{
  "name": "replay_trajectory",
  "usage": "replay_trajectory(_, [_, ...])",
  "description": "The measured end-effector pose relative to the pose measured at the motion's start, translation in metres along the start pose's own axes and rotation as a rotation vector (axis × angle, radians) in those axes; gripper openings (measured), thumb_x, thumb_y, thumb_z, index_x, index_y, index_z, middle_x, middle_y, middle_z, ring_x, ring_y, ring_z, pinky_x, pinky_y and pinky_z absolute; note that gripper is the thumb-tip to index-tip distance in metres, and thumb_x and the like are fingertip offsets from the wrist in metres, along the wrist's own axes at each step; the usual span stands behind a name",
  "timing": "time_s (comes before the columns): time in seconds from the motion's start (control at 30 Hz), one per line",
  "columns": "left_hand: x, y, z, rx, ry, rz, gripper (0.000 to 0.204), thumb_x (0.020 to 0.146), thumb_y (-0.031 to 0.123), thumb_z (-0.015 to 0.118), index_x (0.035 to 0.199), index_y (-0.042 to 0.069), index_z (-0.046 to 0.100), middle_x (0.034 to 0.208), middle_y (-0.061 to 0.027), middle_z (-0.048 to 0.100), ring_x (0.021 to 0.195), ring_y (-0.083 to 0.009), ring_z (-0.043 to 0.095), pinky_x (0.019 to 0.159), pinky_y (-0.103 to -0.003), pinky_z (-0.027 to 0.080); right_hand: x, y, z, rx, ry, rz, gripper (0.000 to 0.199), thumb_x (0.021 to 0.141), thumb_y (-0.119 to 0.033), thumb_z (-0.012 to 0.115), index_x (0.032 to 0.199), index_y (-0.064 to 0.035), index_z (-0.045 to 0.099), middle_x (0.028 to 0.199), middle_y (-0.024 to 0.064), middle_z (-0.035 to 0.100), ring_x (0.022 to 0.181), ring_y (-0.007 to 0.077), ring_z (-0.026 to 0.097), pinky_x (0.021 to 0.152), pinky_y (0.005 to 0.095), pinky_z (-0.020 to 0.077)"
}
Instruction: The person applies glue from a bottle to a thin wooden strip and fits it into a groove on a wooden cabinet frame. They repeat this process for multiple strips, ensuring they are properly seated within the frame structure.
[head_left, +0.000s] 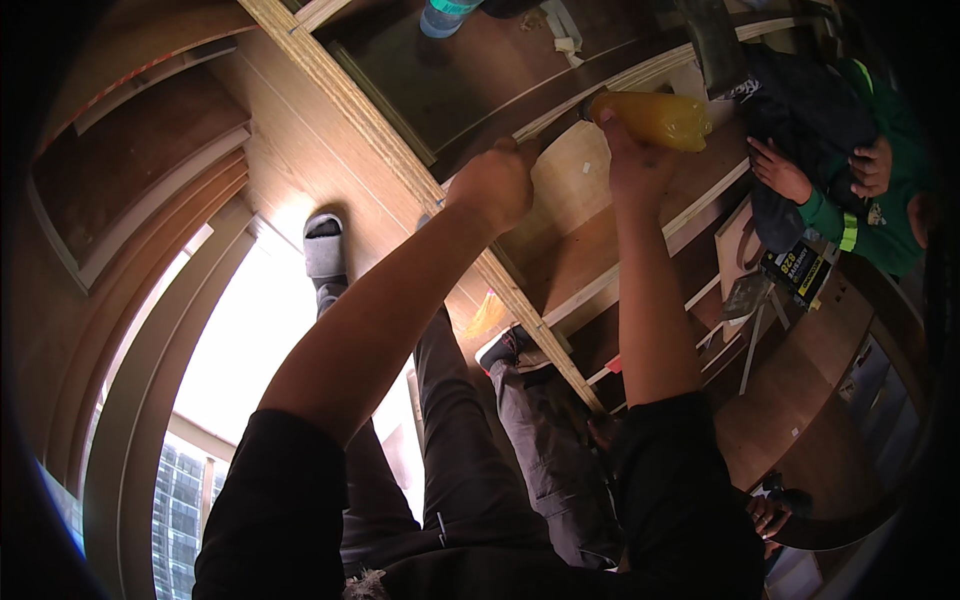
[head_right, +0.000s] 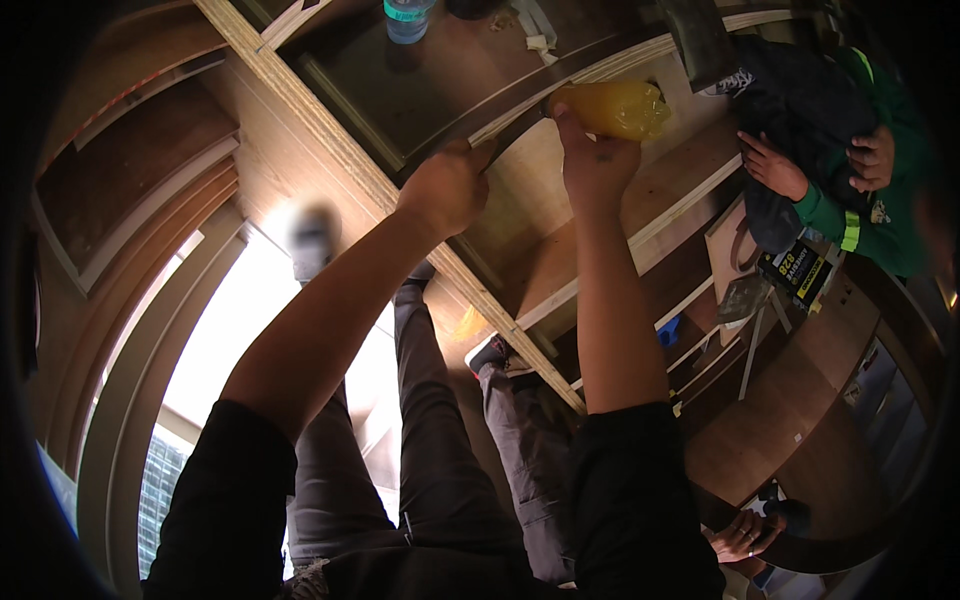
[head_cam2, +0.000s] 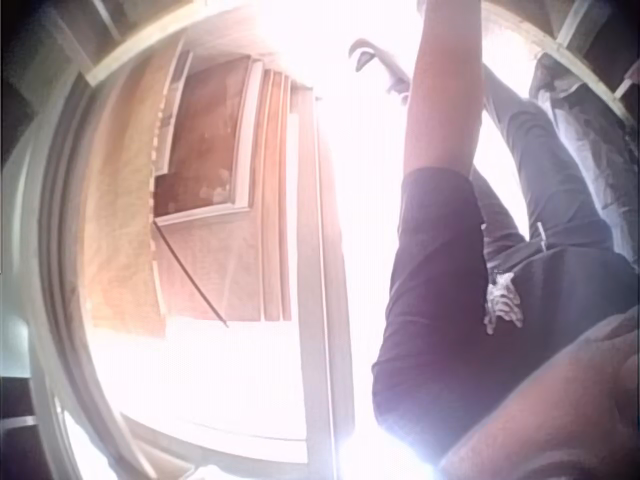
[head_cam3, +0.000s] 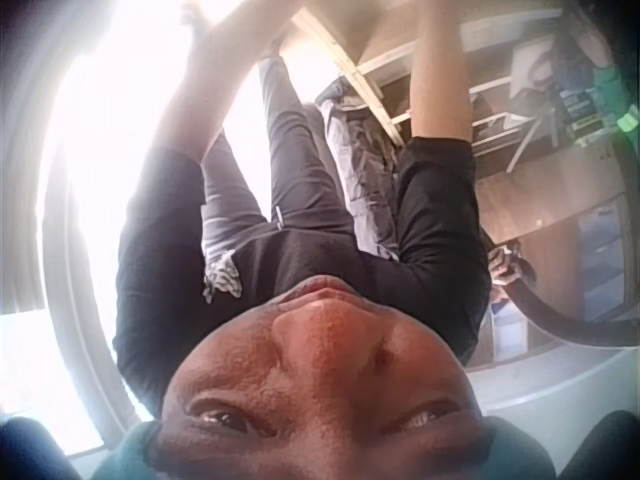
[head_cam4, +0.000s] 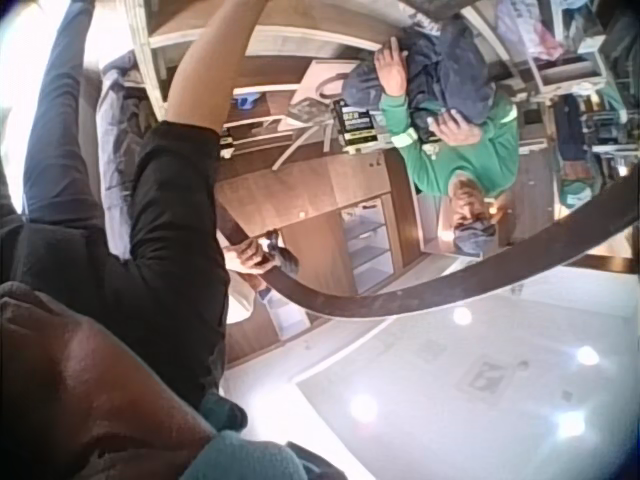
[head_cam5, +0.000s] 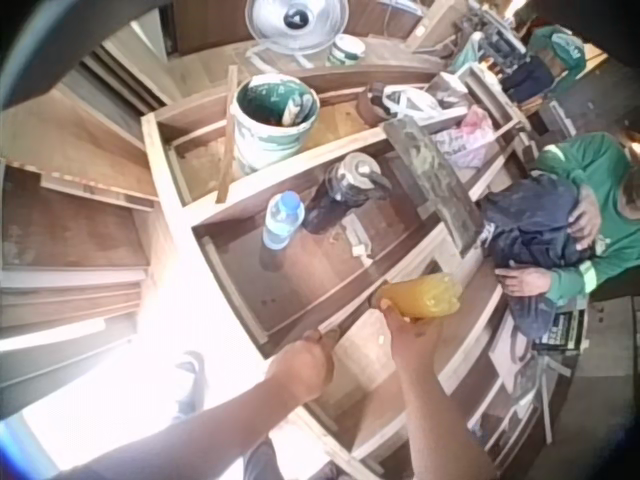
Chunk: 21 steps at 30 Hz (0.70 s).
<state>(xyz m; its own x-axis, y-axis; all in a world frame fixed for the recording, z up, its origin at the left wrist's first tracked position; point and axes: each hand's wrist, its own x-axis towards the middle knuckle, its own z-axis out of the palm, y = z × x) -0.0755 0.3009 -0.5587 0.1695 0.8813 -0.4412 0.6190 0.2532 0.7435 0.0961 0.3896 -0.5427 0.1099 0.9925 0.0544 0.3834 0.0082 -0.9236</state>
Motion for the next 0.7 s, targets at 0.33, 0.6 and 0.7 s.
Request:
replay_trajectory(0.33, [-0.001,0.000,0.003,0.013,-0.012,0.004,0.052,0.090,0.014,0.056,0.142,0.011,0.053,0.117,-0.0237,0.062,0.106,-0.0388,0.065,0.093,-0.045,0.054,0.043,0.006,-0.007,0.000,0.045,0.033,0.036,0.079,-0.002,0.083,0.109,0.0057,0.064,0.106,0.0130,0.070,0.095,0.0188,0.068,0.087,0.0300,0.0535])
replay_trajectory(0.6, [-0.002,-0.007,0.006,0.006,0.011,0.002,0.053,0.089,0.012,0.056,0.142,0.011,0.053,0.115,-0.0227,0.064,0.105,-0.0379,0.066,0.093,-0.044,0.054,-0.010,-0.006,0.002,0.101,-0.004,0.072,0.031,0.083,-0.002,0.080,0.110,0.0044,0.066,0.101,0.0113,0.072,0.093,0.0157,0.068,0.082,0.0287,0.0534])
replay_trajectory(0.7, [-0.002,-0.003,0.006,0.004,0.002,0.012,0.054,0.088,0.011,0.056,0.142,0.011,0.053,0.114,-0.0225,0.064,0.105,-0.0378,0.066,0.092,-0.045,0.054,0.021,0.006,-0.013,0.028,-0.025,-0.021,0.031,0.083,-0.003,0.080,0.110,0.0041,0.066,0.100,0.0108,0.072,0.092,0.0148,0.068,0.079,0.0286,0.0536])
